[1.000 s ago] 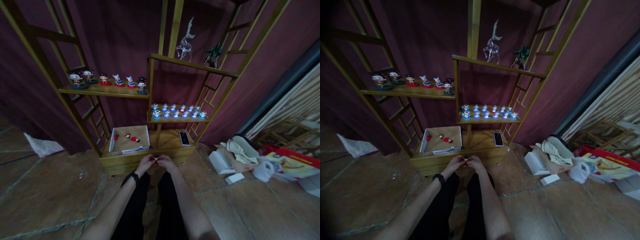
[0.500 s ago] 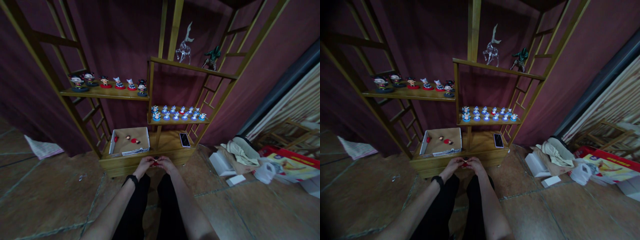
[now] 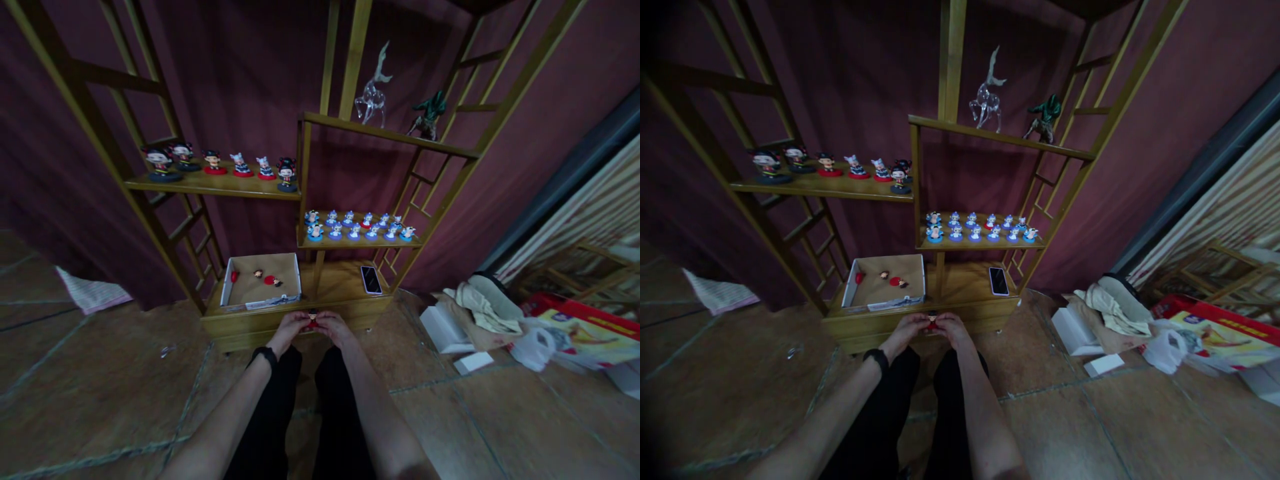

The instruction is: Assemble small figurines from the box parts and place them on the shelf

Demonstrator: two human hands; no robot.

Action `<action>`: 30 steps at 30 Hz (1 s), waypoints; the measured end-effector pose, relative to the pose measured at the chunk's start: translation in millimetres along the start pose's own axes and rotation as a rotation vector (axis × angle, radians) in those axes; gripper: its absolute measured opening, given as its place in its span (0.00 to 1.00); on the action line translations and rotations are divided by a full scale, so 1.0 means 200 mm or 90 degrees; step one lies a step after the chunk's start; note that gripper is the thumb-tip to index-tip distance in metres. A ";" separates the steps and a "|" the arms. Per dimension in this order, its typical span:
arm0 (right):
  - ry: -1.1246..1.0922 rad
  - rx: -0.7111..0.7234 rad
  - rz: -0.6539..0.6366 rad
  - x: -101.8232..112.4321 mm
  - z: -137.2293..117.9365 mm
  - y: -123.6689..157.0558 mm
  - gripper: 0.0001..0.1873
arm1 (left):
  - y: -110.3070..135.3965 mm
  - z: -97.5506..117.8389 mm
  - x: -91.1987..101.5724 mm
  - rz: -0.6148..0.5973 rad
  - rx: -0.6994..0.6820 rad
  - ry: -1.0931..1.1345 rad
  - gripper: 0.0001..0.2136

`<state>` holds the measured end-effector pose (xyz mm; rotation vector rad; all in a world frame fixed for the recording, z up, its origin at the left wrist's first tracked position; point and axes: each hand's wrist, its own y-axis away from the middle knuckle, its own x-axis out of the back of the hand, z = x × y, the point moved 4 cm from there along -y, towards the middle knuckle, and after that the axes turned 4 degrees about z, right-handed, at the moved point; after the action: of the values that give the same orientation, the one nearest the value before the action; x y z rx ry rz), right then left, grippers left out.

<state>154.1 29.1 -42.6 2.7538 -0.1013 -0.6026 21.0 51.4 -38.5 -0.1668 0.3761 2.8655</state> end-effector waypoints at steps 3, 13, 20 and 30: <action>0.003 0.000 -0.001 0.00 0.00 -0.01 0.11 | 0.00 -0.01 0.00 0.000 0.016 0.016 0.14; 0.007 -0.021 -0.017 -0.02 0.00 0.00 0.12 | -0.01 -0.02 0.01 0.020 0.008 0.032 0.11; 0.027 -0.033 -0.018 -0.03 0.01 0.02 0.14 | 0.01 0.01 0.00 0.008 -0.007 -0.017 0.10; 0.053 -0.034 -0.023 -0.02 0.02 0.00 0.17 | 0.01 -0.01 0.02 0.037 0.002 -0.001 0.07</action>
<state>148.5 28.8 -43.3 2.7304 -0.0159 -0.4910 17.7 50.7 -39.7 -0.1556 0.3903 2.9220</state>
